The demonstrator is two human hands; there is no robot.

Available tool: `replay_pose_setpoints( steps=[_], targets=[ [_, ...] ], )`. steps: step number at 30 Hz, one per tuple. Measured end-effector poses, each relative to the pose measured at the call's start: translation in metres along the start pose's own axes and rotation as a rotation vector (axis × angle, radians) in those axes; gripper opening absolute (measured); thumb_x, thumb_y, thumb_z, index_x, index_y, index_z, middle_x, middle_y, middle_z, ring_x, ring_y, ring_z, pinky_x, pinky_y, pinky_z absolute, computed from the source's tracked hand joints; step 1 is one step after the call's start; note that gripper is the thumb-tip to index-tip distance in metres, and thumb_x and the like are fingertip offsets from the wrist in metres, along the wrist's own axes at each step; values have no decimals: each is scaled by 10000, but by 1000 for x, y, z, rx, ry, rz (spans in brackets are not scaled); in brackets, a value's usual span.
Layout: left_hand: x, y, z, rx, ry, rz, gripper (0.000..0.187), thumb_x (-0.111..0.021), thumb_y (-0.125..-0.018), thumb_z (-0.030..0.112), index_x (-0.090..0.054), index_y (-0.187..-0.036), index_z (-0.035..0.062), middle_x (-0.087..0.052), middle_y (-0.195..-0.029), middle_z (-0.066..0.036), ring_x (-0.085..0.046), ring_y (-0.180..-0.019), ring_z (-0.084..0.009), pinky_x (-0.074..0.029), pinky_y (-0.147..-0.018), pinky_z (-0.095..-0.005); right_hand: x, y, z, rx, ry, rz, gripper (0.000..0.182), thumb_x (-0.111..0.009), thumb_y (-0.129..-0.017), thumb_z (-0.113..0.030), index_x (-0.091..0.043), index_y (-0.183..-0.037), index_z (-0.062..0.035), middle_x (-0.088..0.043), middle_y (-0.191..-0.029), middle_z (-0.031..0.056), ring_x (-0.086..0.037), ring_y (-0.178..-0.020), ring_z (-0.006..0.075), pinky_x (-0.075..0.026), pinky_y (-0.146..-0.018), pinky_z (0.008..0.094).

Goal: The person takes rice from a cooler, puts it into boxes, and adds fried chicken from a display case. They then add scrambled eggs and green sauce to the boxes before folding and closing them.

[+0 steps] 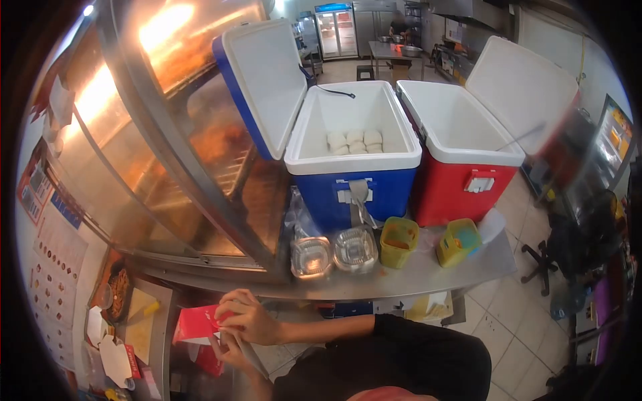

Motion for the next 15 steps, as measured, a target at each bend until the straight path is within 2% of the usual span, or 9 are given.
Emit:
replay_pose_setpoints(
  steps=[1,4,5,7,8,10,12,13,15],
  targets=[
    [-3,0,5,28,-25,-112,486,-568,-974,87,-395,-1373,-129,-661,-1035,-112,-601,-893,-121,-486,-753,-239,-6,4,9,-63,-67,-94,148,-782,-719,-140,-690,-809,-66,-633,-1063,38,-542,-1137,245,-413,-970,420],
    [-23,10,29,59,-37,-64,530,-576,-966,86,-363,-1395,-141,-665,-1054,-139,-613,-939,-148,-484,-809,-264,5,-1,24,-138,-187,9,190,-781,-731,-124,-700,-880,-39,-637,-1147,98,-581,-1134,271,-461,-968,403],
    [-31,16,29,46,38,-177,568,-589,-956,88,-340,-1415,-138,-661,-1084,-187,-639,-990,-201,-491,-857,-290,11,-5,23,-136,-187,6,190,-781,-731,-124,-700,-880,-39,-637,-1147,98,-581,-1134,271,-461,-968,403],
    [-35,24,32,2,60,-209,579,-594,-952,90,-337,-1421,-131,-653,-1111,-208,-640,-1021,-232,-485,-891,-298,10,-4,46,-531,-437,-116,226,-771,-743,-94,-700,-944,-21,-617,-1229,162,-628,-1091,295,-524,-910,385],
    [-40,27,35,-45,84,-247,589,-600,-948,93,-334,-1427,-124,-644,-1138,-229,-642,-1053,-263,-479,-925,-306,12,-3,48,-526,-434,-124,226,-771,-743,-94,-700,-944,-21,-617,-1229,162,-628,-1091,295,-524,-910,385],
    [-43,30,41,-126,106,-254,588,-596,-951,110,-335,-1434,-99,-626,-1182,-247,-663,-1027,-274,-518,-874,-293,11,2,49,-419,-414,-226,194,-745,-728,-29,-661,-902,-35,-653,-1108,136,-644,-1005,214,-553,-738,352],
    [-27,24,24,216,184,-149,596,-599,-960,151,-332,-1453,-53,-638,-1136,-228,-689,-954,-242,-563,-769,-274,2,25,48,-400,-266,-292,181,-750,-734,-44,-658,-889,-25,-684,-1010,121,-679,-927,232,-555,-758,352],
    [-24,18,17,214,226,-89,528,-601,-969,196,-402,-1406,-22,-661,-1046,-185,-699,-902,-210,-580,-656,-257,4,28,36,-272,-203,-262,174,-749,-741,-47,-660,-889,-23,-692,-976,111,-683,-900,247,-554,-759,348],
    [-2,1,-22,298,337,-97,475,-619,-958,220,-464,-1350,0,-662,-1093,-154,-687,-895,-204,-575,-687,-285,7,29,14,-113,-138,-192,179,-753,-745,-52,-669,-901,-28,-696,-962,104,-681,-877,282,-549,-765,355]
  ],
)
Point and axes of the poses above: each hand's wrist, its own y-axis away from the middle knuckle, its own x-axis out of the back of the hand, z = x × y, the point moved 7 cm from there along -y, towards the middle knuckle
